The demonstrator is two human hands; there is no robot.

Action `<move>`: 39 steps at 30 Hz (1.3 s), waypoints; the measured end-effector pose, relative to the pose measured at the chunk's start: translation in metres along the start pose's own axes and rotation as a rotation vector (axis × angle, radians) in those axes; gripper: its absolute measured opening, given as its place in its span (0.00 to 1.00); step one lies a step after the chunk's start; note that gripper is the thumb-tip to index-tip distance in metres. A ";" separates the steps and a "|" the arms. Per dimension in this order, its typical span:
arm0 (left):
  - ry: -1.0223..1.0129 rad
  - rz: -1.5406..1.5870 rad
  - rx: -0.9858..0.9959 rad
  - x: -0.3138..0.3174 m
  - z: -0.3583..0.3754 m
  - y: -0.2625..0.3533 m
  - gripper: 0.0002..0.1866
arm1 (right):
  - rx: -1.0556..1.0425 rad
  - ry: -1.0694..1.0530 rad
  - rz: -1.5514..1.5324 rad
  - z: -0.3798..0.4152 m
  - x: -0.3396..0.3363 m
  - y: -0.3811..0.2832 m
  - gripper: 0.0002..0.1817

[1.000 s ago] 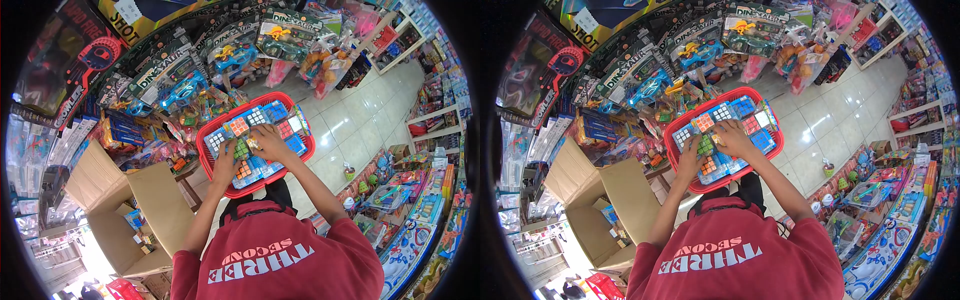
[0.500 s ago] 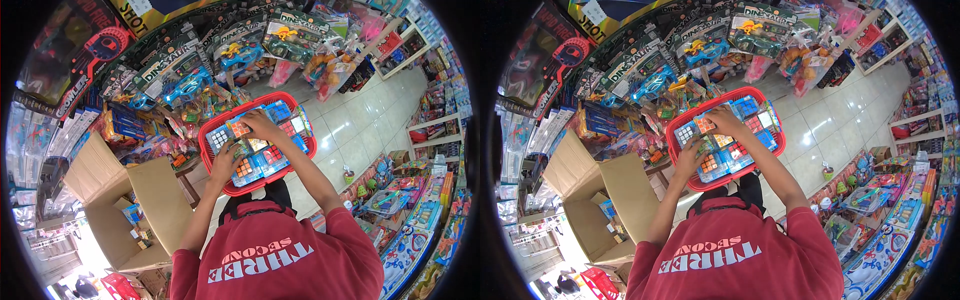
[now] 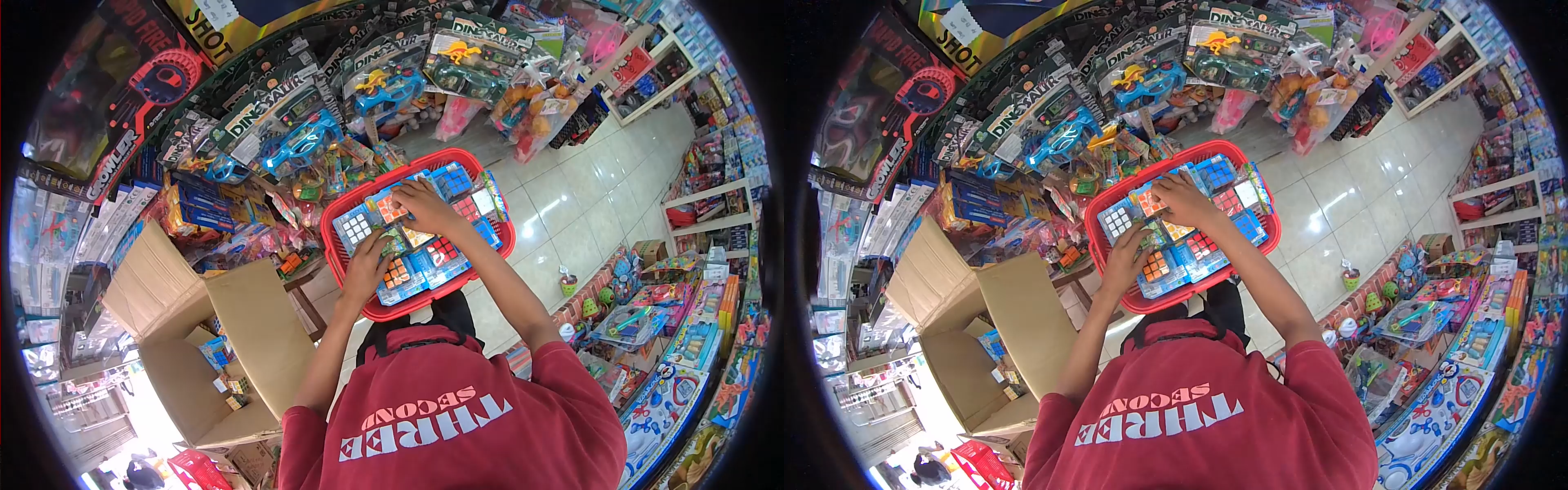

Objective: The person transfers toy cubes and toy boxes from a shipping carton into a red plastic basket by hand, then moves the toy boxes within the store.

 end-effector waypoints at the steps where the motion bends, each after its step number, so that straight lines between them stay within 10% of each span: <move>1: 0.012 -0.019 -0.002 0.001 0.001 0.000 0.20 | -0.014 0.029 0.013 0.002 -0.001 -0.001 0.18; 14: 0.023 -0.012 -0.303 -0.002 0.045 -0.009 0.24 | -0.026 -0.149 -0.053 0.036 0.003 -0.066 0.26; 39: -0.068 0.070 -0.188 0.008 0.060 0.011 0.37 | -0.014 0.009 0.005 0.058 -0.001 -0.059 0.29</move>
Point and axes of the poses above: each hand's wrist, its own z-axis away from the middle knuckle, its own x-axis out of the palm, y = z × x, the point moved 4 cm from there along -z, towards the middle knuckle, and after that the axes turned 6 degrees about -z, right-handed, at the moved point
